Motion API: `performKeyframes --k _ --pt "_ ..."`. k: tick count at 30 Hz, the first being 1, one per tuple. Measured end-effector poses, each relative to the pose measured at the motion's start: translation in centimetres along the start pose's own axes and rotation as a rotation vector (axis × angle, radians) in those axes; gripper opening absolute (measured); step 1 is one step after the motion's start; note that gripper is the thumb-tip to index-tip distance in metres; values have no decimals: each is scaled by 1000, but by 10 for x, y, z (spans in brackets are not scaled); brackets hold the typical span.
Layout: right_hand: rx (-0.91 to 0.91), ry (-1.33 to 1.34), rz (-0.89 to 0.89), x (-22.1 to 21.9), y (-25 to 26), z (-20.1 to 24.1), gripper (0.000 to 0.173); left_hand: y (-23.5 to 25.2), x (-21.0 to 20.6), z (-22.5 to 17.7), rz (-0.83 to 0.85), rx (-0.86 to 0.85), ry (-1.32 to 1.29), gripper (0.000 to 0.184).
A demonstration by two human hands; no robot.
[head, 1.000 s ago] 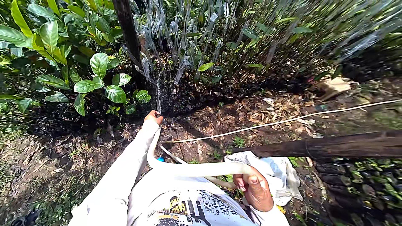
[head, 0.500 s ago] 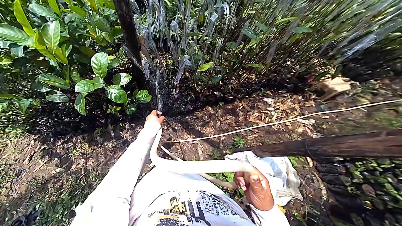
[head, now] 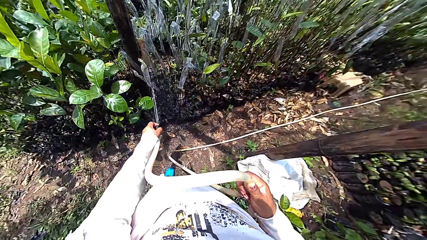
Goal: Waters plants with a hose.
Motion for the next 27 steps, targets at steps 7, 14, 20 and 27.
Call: performKeyframes --k 7,14,20,27 --pt "18 4 25 -1 1 2 27 2 2 4 -18 -2 -15 38" --pt "-6 11 19 -4 -1 0 28 -5 -2 13 100 28 49 37" --pt "-35 -9 24 -7 -1 0 29 -16 -4 17 139 31 36 37" --pt "-41 -5 58 -10 0 2 29 -26 -1 15 138 67 43 37"
Point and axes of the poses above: each hand's wrist, its own y-axis towards the middle knuckle, its own x-axis out of the back of the hand, z = x × y, the point moved 1 cm from there along y, towards the middle knuckle, and after that the axes turned 9 degrees about -x, right-handed, at the moved point
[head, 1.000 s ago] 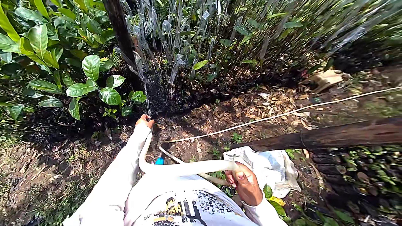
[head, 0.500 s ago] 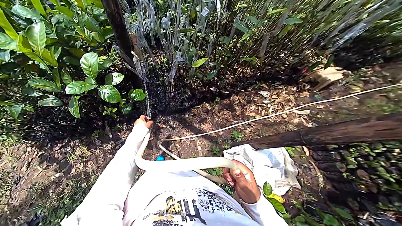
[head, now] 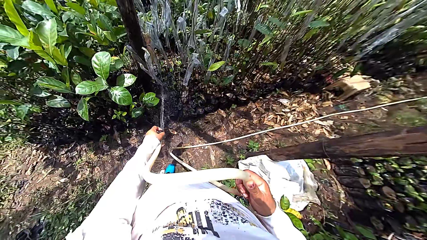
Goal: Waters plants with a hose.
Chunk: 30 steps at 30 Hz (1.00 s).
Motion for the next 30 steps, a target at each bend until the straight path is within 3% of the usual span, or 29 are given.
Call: performKeyframes --k 30 --pt "11 -22 -1 -3 -7 -5 25 -7 -6 27 -56 18 -43 39"
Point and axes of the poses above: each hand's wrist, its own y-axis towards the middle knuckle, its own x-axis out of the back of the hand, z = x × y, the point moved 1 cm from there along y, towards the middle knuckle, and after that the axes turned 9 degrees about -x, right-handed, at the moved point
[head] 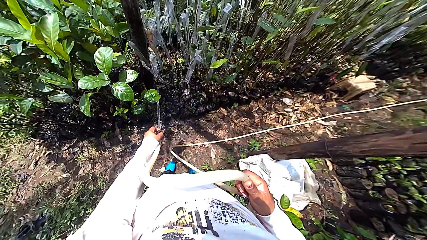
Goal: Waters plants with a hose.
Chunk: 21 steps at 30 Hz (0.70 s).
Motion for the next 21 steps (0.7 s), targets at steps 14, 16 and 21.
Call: performKeyframes --k 14,16,21 --pt "2 3 16 2 0 -4 27 -3 -5 10 48 42 50 38" --pt "-2 3 18 2 -1 -5 27 -6 -6 14 73 61 62 38" --pt "-7 -42 8 1 -1 -6 29 -17 -18 39 121 105 25 38"
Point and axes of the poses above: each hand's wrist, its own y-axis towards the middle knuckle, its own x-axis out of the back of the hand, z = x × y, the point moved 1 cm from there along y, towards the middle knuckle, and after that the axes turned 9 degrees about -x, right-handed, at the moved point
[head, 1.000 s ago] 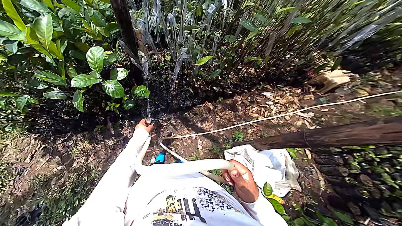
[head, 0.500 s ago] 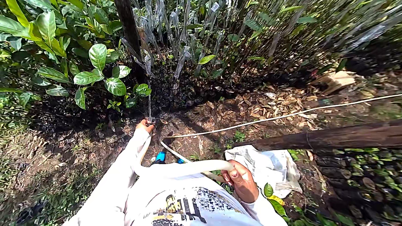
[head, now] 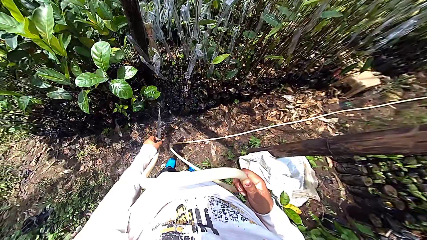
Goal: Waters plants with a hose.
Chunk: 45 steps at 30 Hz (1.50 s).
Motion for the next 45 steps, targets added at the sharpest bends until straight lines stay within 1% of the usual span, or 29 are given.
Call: performKeyframes --k 5,10,16,19,22,26,30,34,37,42,45 --pt "-4 33 32 -1 3 1 29 -12 -12 6 27 16 -68 34" --pt "42 5 124 -1 9 5 29 -14 -2 -5 -12 -82 -161 34" --pt "62 -3 151 0 9 6 29 -7 3 -10 -41 -124 -188 34" --pt "62 -27 118 0 7 7 30 -6 -1 -10 -16 -106 -170 33" --pt "53 -13 92 0 5 7 30 -10 -6 -13 49 -78 -125 35" --pt "52 24 101 0 6 7 29 -20 -10 -24 102 -84 -122 35" --pt "53 7 106 0 8 8 31 -13 -7 -26 46 -118 -194 34" --pt "75 0 132 1 10 9 29 0 4 -25 -19 -149 -171 36" --pt "79 18 131 1 12 10 29 0 10 -29 -62 -142 -179 34" --pt "89 16 114 3 12 11 30 1 12 -37 -64 -143 -145 35" --pt "96 13 124 2 12 12 29 3 8 -42 -41 -186 -152 34"
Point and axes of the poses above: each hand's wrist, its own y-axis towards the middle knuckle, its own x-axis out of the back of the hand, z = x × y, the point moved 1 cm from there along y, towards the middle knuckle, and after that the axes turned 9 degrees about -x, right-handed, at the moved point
